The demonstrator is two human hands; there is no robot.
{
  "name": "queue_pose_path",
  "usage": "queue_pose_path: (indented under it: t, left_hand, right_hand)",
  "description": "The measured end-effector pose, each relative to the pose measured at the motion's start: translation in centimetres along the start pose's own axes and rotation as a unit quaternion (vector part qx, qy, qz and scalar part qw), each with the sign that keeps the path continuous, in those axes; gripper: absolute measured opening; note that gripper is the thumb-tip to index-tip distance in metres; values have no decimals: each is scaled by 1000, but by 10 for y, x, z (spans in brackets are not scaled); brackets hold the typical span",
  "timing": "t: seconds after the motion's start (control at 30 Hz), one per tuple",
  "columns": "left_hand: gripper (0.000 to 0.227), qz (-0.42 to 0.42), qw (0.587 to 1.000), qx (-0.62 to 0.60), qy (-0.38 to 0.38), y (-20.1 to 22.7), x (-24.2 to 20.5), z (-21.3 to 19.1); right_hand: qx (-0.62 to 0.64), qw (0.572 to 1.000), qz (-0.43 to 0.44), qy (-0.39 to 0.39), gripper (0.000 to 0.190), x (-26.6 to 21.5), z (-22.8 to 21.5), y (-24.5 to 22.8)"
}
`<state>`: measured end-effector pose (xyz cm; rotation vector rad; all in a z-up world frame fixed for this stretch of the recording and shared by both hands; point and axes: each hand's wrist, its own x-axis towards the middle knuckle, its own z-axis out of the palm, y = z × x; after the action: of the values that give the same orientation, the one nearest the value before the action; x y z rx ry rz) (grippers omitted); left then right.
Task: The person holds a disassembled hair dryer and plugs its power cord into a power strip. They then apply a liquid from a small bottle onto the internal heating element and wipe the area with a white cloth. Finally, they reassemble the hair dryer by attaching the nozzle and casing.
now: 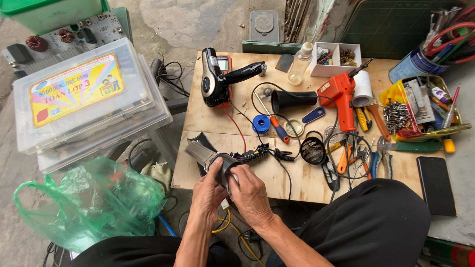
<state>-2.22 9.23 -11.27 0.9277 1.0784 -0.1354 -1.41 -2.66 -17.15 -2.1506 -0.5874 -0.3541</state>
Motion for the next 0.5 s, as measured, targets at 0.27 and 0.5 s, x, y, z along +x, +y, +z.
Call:
queue_pose_path:
  t: [0.27,0.5]
  left_hand:
    - [42,7,1000,-26,6,-9,5,2]
    - [45,8,1000,-19,23,-12,11,1]
  right_hand:
    - [-106,994,1,-6,16,-3,16,4]
    - [94,943,311,-73,8,11,4,-5]
